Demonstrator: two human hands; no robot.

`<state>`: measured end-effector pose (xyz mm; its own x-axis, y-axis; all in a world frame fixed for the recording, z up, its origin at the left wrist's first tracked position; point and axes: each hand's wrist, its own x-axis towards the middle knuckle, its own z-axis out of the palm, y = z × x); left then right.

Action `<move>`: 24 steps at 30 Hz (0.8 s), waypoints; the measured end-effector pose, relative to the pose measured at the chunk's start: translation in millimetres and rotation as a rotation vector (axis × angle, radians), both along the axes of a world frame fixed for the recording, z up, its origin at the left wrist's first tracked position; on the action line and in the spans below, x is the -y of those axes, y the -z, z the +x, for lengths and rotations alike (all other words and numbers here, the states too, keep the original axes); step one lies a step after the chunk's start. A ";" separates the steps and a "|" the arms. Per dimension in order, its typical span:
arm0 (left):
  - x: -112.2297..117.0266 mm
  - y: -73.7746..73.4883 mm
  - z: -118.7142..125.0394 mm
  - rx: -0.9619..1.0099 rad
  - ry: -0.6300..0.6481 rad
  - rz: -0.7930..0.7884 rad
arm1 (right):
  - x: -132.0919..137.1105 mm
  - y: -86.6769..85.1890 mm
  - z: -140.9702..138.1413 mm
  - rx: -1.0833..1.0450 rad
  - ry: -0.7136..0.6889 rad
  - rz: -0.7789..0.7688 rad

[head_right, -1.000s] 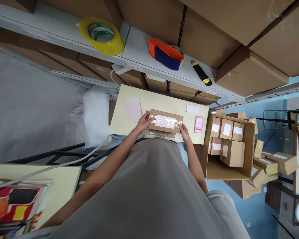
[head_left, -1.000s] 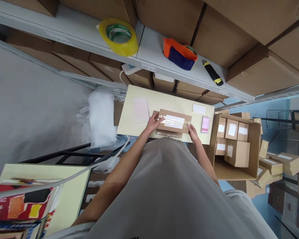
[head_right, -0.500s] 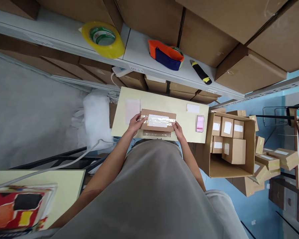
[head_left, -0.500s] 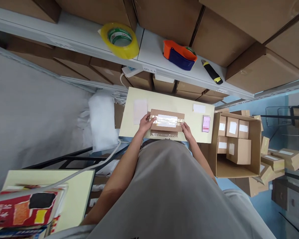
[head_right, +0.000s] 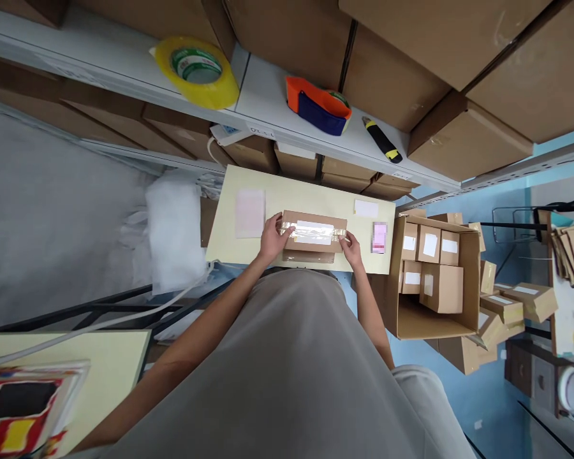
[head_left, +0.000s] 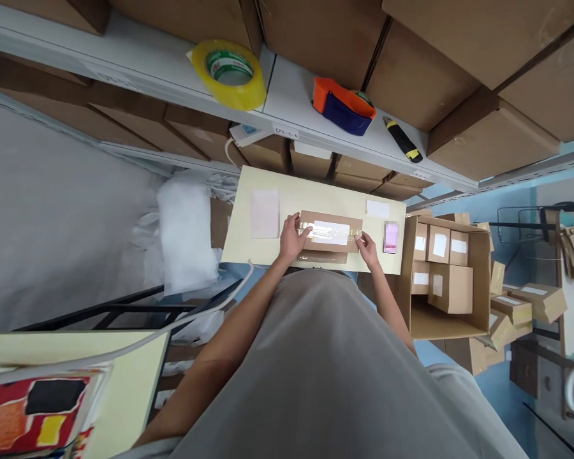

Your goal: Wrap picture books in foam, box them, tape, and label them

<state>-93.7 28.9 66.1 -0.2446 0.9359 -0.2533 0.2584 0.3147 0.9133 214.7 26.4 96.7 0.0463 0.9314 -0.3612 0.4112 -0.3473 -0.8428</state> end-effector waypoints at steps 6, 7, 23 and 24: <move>3.3 -25.5 7.1 -0.387 0.239 0.259 | -0.6 -16.7 -16.0 0.402 -0.069 0.176; 2.7 -29.4 8.2 -0.428 0.287 0.266 | -1.1 -21.6 -20.4 0.483 -0.127 0.227; -170.4 -227.9 33.3 -0.329 -0.016 0.740 | -255.3 -209.5 -149.0 0.815 -0.396 0.749; -174.1 -236.6 30.8 -0.326 -0.032 0.752 | -269.2 -214.3 -155.0 0.847 -0.390 0.712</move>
